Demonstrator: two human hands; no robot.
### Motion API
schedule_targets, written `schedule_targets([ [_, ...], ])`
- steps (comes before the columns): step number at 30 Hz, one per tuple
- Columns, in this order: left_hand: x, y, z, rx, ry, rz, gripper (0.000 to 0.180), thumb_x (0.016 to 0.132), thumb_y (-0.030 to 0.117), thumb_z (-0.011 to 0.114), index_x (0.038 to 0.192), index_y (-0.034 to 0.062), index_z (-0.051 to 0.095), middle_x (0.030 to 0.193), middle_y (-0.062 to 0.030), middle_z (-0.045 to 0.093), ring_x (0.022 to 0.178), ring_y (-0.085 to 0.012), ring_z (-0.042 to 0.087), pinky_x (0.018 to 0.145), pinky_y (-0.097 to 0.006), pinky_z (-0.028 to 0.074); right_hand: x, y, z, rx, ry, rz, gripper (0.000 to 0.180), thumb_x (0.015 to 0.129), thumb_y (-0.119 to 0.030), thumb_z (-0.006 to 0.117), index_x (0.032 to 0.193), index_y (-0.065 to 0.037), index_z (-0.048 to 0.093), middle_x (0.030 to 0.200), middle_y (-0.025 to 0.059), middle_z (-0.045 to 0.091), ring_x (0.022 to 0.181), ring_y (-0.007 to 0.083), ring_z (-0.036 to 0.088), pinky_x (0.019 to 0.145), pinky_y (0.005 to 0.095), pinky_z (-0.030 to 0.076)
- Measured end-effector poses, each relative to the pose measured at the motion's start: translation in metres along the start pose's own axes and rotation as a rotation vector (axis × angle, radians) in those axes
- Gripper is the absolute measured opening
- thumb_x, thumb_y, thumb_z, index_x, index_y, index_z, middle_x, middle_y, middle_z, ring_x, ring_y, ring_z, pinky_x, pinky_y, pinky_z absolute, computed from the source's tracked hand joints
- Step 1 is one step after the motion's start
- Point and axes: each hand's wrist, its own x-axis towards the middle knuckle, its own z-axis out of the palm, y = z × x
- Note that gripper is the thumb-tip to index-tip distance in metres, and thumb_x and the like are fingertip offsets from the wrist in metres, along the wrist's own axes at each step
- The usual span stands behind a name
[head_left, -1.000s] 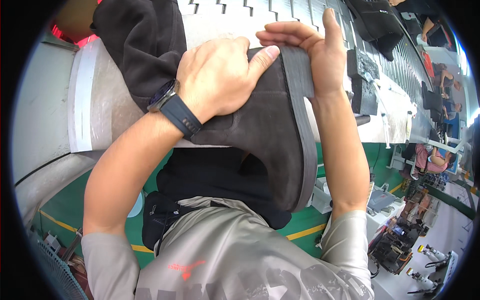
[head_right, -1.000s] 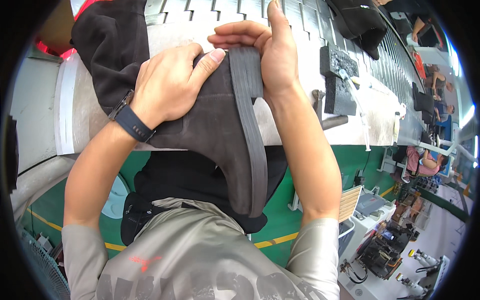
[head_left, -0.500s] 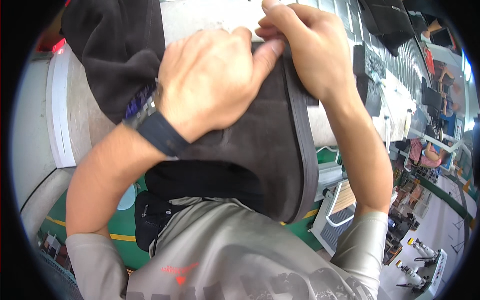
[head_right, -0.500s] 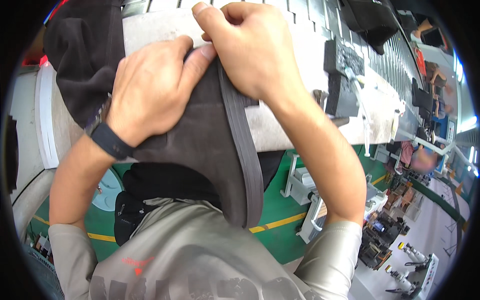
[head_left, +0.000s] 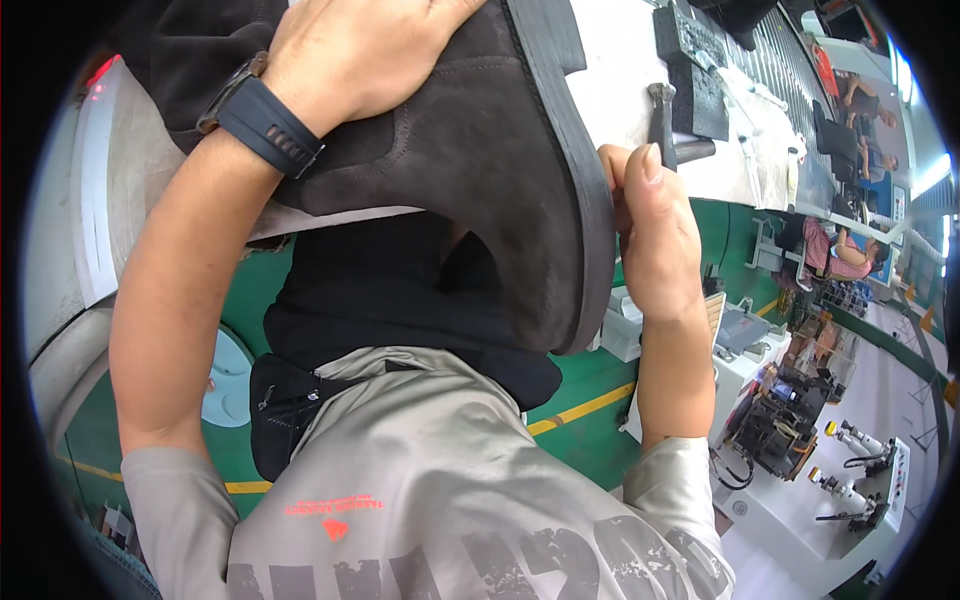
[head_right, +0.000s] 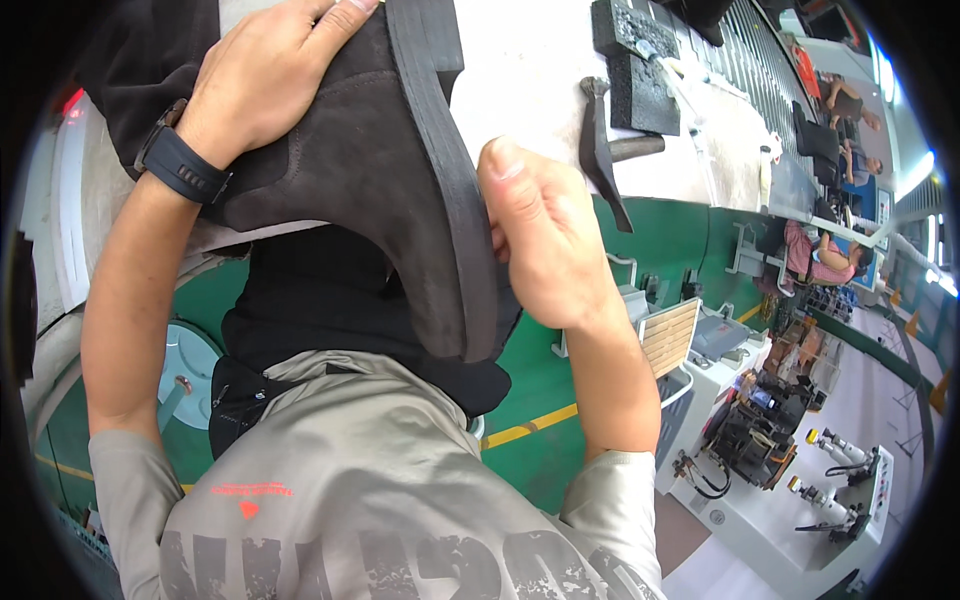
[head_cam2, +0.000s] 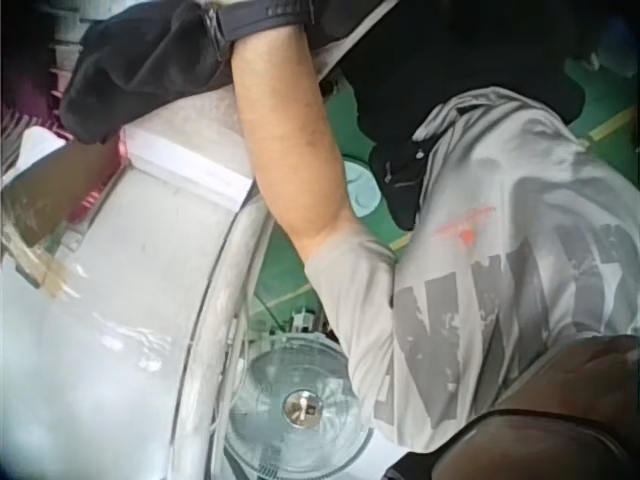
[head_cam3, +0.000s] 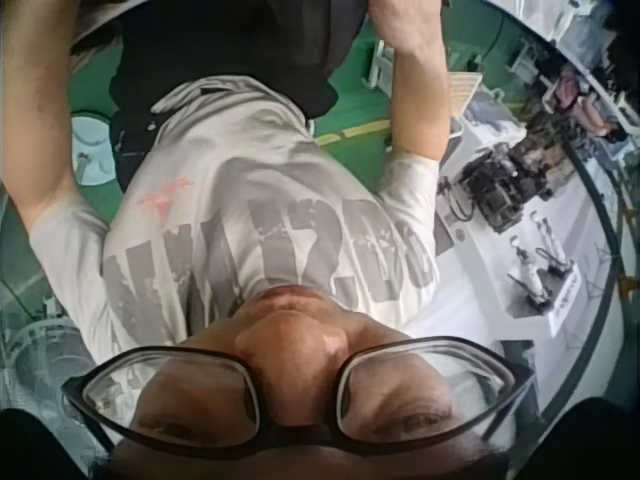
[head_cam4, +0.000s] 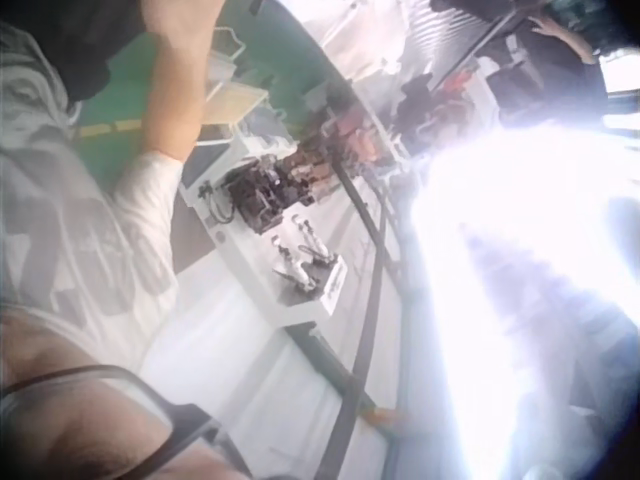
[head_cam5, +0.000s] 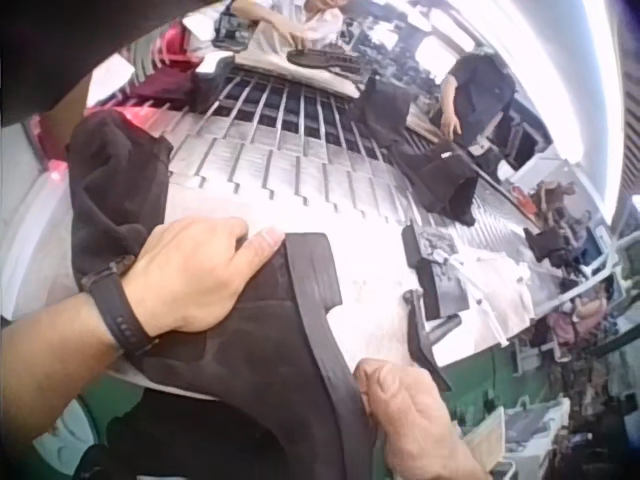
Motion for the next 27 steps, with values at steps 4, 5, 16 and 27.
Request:
schedule_targets([
  [4,0.000,0.002,0.002,0.005,0.014,0.044,0.058,0.109,0.047,0.049,0.087,-0.0029,0.070,0.091,-0.0313,0.070,0.090,-0.0508,0.068,0.082,-0.057,0.052,0.003,0.011,0.004,-0.026,-0.021,-0.108,0.054,0.110,-0.039,0.061,0.070,-0.004,0.049,0.063,-0.0042,0.041,0.062,0.0086,0.034,0.053,0.0310,0.033],
  [5,0.001,0.004,0.002,0.014,0.005,0.068,0.057,0.109,0.046,0.049,0.090,-0.0031,0.070,0.092,-0.0306,0.071,0.090,-0.0507,0.068,0.081,-0.057,0.052,0.007,0.006,0.000,-0.026,-0.018,-0.109,0.054,0.110,-0.039,0.061,0.070,-0.004,0.049,0.063,-0.0042,0.041,0.062,0.0086,0.034,0.053,0.0310,0.033],
  [16,-0.091,0.033,-0.014,-0.078,-0.059,0.682,0.115,0.086,0.079,0.067,0.152,-0.0125,0.043,0.162,-0.0375,0.037,0.153,-0.0504,0.037,0.122,-0.066,0.028,-0.043,0.021,-0.003,0.006,-0.122,-0.165,0.063,0.110,-0.054,0.054,0.084,0.002,0.065,0.065,-0.0046,0.049,0.065,0.0058,0.040,0.055,0.0269,0.036],
  [27,-0.103,0.019,0.034,0.140,0.152,0.717,0.124,0.080,0.083,0.062,0.158,-0.0094,0.035,0.164,-0.0383,0.034,0.154,-0.0523,0.035,0.122,-0.068,0.023,-0.037,0.044,0.014,0.075,-0.082,-0.316,0.061,0.112,-0.051,0.050,0.097,0.004,0.069,0.065,-0.0015,0.055,0.063,0.0071,0.046,0.055,0.0275,0.038],
])
